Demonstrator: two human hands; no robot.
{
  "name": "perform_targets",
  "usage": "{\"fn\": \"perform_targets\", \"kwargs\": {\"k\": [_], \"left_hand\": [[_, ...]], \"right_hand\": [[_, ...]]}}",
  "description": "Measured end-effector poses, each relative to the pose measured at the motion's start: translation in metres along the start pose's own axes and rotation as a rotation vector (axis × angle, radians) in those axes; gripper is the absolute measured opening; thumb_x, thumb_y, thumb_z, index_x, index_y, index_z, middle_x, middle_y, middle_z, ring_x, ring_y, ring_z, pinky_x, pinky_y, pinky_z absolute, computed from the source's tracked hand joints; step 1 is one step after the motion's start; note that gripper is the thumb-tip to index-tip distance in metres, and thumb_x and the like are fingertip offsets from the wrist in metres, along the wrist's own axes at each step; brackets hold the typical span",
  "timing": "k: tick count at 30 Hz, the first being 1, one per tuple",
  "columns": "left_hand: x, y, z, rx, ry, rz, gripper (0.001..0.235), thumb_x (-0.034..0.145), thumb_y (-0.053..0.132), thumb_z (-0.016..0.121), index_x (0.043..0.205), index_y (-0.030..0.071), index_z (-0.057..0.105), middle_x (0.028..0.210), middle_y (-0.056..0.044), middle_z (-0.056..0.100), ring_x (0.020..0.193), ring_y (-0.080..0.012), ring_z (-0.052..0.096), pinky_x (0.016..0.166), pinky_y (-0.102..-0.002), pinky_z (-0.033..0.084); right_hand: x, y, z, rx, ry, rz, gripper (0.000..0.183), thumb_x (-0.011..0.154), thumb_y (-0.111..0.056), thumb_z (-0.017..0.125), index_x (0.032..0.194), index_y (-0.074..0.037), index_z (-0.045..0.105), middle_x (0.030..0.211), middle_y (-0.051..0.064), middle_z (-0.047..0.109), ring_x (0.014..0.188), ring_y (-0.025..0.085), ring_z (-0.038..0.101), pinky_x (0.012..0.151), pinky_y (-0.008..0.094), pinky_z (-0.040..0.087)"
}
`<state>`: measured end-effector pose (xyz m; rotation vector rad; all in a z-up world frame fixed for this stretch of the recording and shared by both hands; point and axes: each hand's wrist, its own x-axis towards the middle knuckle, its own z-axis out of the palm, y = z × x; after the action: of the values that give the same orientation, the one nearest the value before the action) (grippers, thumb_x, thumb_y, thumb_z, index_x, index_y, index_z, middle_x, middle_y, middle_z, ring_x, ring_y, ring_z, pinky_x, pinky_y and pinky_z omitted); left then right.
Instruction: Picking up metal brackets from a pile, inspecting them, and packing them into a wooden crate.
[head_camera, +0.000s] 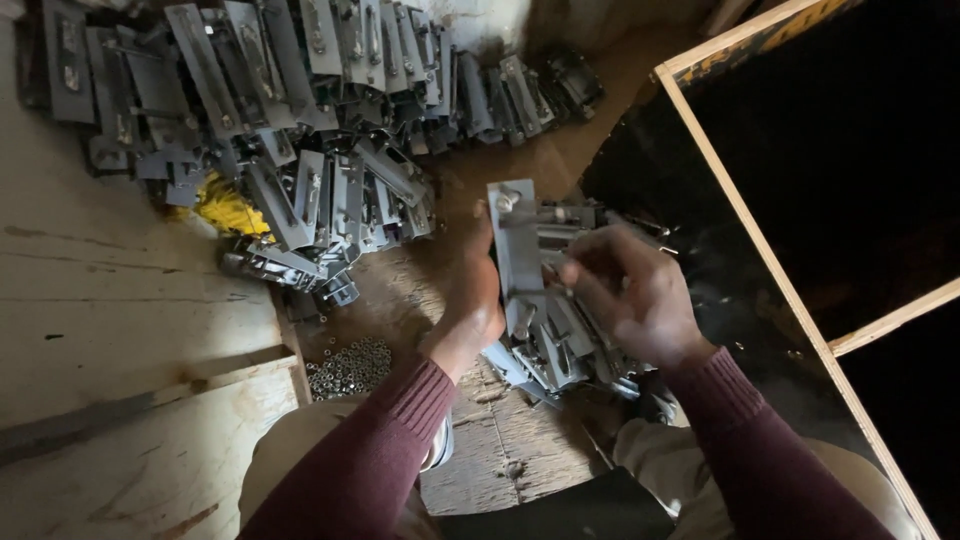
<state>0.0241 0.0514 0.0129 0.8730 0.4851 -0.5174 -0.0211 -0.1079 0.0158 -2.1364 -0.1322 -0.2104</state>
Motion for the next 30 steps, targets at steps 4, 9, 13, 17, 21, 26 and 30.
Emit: {"fn": "perform_targets", "kwargs": {"k": [4,9,13,17,21,26,30], "left_hand": [[0.005,0.007,-0.002,-0.042,0.071,0.051,0.073,0.097,0.055,0.047,0.16,0.02,0.036,0.154,-0.026,0.05,0.134,-0.0448,0.054,0.108,-0.06,0.045],[0.004,0.004,-0.005,-0.097,0.074,0.054,0.075,0.1,0.049,0.045,0.165,0.015,0.029,0.153,-0.03,0.049,0.125,-0.0474,0.059,0.102,-0.053,0.051],[0.02,-0.005,-0.017,-0.036,0.056,0.017,0.069,0.1,0.051,0.045,0.163,0.03,0.027,0.161,-0.023,0.041,0.136,-0.0424,0.054,0.109,-0.06,0.044],[0.029,-0.006,-0.025,-0.066,-0.002,0.015,0.068,0.102,0.053,0.042,0.164,0.031,0.026,0.141,-0.03,0.058,0.11,-0.0472,0.066,0.096,-0.062,0.053],[0.01,0.006,-0.006,-0.028,0.033,0.003,0.073,0.1,0.054,0.043,0.164,0.025,0.026,0.152,-0.029,0.047,0.127,-0.0451,0.056,0.104,-0.06,0.047],[0.025,-0.001,-0.017,-0.015,0.058,0.015,0.08,0.097,0.06,0.043,0.164,0.02,0.026,0.156,-0.029,0.043,0.133,-0.0458,0.054,0.104,-0.06,0.047],[0.01,0.017,-0.002,0.286,0.079,0.088,0.089,0.092,0.075,0.027,0.165,0.034,-0.004,0.171,-0.007,-0.018,0.157,-0.0358,-0.009,0.124,-0.06,0.003]], "right_hand": [[-0.002,-0.005,0.005,-0.051,-0.04,-0.062,0.021,0.086,-0.019,0.082,0.102,-0.008,0.072,0.071,0.01,0.071,0.051,0.027,0.065,0.051,0.037,0.053],[-0.007,0.01,0.009,-0.181,-0.071,-0.129,0.015,0.092,-0.018,0.077,0.095,-0.006,0.07,0.07,0.015,0.069,0.058,0.038,0.068,0.053,0.044,0.052],[-0.006,0.009,0.008,-0.155,-0.102,-0.048,0.029,0.102,-0.029,0.065,0.08,-0.009,0.066,0.062,0.013,0.065,0.054,0.036,0.065,0.05,0.043,0.049],[-0.003,-0.006,0.003,-0.131,-0.103,-0.075,0.021,0.092,-0.026,0.075,0.103,-0.009,0.069,0.079,0.013,0.074,0.067,0.037,0.072,0.06,0.046,0.056],[-0.008,0.02,0.012,-0.177,-0.158,-0.066,0.028,0.101,-0.029,0.064,0.082,-0.01,0.067,0.058,0.009,0.061,0.049,0.03,0.063,0.051,0.041,0.052],[-0.011,0.018,0.011,-0.225,-0.07,-0.03,0.029,0.099,-0.04,0.065,0.09,-0.012,0.065,0.061,0.009,0.062,0.055,0.033,0.065,0.054,0.043,0.052],[-0.012,0.022,0.017,-0.18,-0.05,-0.251,0.04,0.073,-0.024,0.09,0.105,-0.014,0.068,0.082,0.008,0.073,0.068,0.031,0.073,0.06,0.041,0.058]]}}
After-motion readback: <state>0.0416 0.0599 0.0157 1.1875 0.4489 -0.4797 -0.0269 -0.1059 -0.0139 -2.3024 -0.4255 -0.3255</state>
